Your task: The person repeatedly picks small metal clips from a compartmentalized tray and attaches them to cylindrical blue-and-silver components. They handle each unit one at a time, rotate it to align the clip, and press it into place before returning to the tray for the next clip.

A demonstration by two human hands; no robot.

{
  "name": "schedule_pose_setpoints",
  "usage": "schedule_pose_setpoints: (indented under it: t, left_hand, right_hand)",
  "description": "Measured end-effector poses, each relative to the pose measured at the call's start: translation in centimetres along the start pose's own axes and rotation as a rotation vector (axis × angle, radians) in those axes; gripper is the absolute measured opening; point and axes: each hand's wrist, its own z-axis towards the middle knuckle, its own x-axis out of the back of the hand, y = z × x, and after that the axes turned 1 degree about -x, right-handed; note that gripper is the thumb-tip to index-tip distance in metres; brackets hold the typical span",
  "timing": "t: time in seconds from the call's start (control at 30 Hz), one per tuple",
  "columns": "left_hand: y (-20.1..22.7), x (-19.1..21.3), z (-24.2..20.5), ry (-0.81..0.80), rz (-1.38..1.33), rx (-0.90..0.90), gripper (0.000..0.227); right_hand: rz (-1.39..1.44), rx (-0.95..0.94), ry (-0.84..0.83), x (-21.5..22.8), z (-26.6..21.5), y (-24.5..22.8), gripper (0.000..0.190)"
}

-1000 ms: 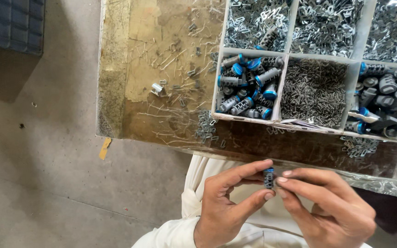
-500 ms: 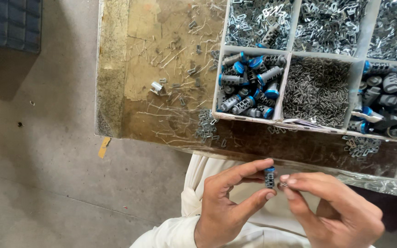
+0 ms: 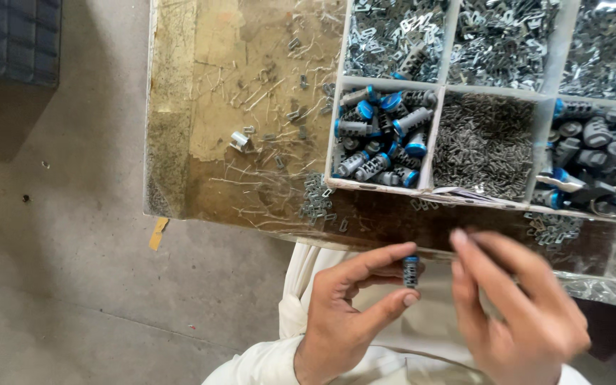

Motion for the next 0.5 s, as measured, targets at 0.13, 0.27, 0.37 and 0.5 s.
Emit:
schedule_pose_setpoints:
  t: [0.13, 0.27, 0.37, 0.5]
  left_hand:
    - [-0.2, -0.1, 0.0, 0.018, 0.004, 0.005, 0.049]
    - [0.0, 0.0, -0.1, 0.033, 0.020, -0.012, 0.048]
    - [-0.3, 0.2, -0.1, 0.049, -0.018, -0.002, 0.049]
    - [-0.5, 0.0, 0.1, 0.056, -0.002, 0.017, 0.049]
  right_hand:
    - [-0.156, 0.044, 0.000, -1.1, 1.3, 0.2, 0.027]
    - [-0.182, 0.068, 0.064, -1.2, 1.2, 0.1, 0.023]
    - [-0.245, 0.211, -0.006, -1.0, 0.9, 0.5, 0.032]
    - [0.009, 0.055, 0.014, -0.7, -0.1, 1.2, 0.021]
